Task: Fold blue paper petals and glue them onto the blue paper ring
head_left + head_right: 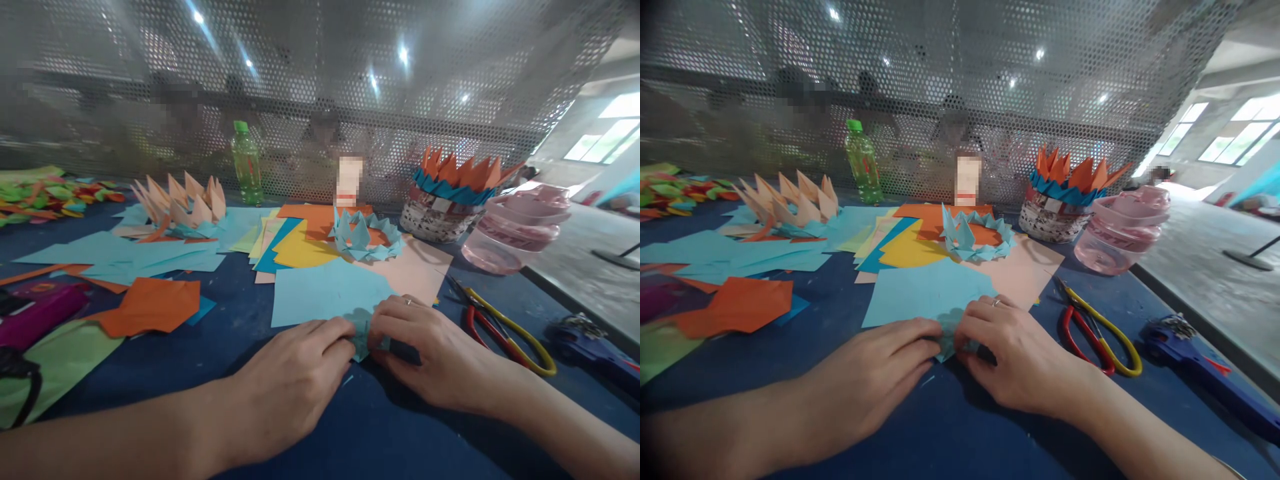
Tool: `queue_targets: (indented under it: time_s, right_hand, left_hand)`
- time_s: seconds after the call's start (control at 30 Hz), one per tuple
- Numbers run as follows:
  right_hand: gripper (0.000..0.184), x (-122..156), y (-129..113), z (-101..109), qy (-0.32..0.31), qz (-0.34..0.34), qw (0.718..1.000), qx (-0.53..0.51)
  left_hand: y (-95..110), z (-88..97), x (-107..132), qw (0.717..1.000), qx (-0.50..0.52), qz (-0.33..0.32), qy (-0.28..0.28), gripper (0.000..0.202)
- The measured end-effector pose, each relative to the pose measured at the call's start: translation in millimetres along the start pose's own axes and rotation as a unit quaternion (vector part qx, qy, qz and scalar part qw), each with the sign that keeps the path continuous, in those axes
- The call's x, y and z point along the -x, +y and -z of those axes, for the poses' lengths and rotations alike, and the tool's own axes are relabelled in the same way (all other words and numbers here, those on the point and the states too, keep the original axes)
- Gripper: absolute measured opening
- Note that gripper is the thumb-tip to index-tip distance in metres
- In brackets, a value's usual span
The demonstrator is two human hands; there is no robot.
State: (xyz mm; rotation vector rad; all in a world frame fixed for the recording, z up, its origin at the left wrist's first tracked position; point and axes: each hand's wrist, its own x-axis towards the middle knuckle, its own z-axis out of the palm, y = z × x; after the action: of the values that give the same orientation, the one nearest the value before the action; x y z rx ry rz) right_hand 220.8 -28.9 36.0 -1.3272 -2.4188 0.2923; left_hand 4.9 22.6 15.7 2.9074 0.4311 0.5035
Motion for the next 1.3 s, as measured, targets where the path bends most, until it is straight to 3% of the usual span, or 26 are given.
queue_targets:
  time_s: [0.17, 0.53, 0.97, 1.3]
  right_hand:
    - [0.011, 0, 2, 0, -0.004, -0.018, 1.0, 0.003]
    - [0.01, 1, 7, 0, -0.005, -0.066, 0.994, -0.091]
    - [0.007, 1, 5, 1, -0.01, -0.124, 0.989, -0.078]
    - [0.013, 1, 5, 1, -0.005, -0.146, 0.987, -0.064]
  left_hand:
    - [0, 0.6, -1, 1.0, 0.016, 0.001, 0.006, 0.031]
    - [0, -5.1, -11, 0.993, 0.091, 0.063, 0.031, 0.016]
    - [-1, 1.4, -21, 0.965, 0.203, 0.161, 0.045, 0.016]
    - [0, -0.5, -27, 0.959, 0.2, 0.195, 0.044, 0.016]
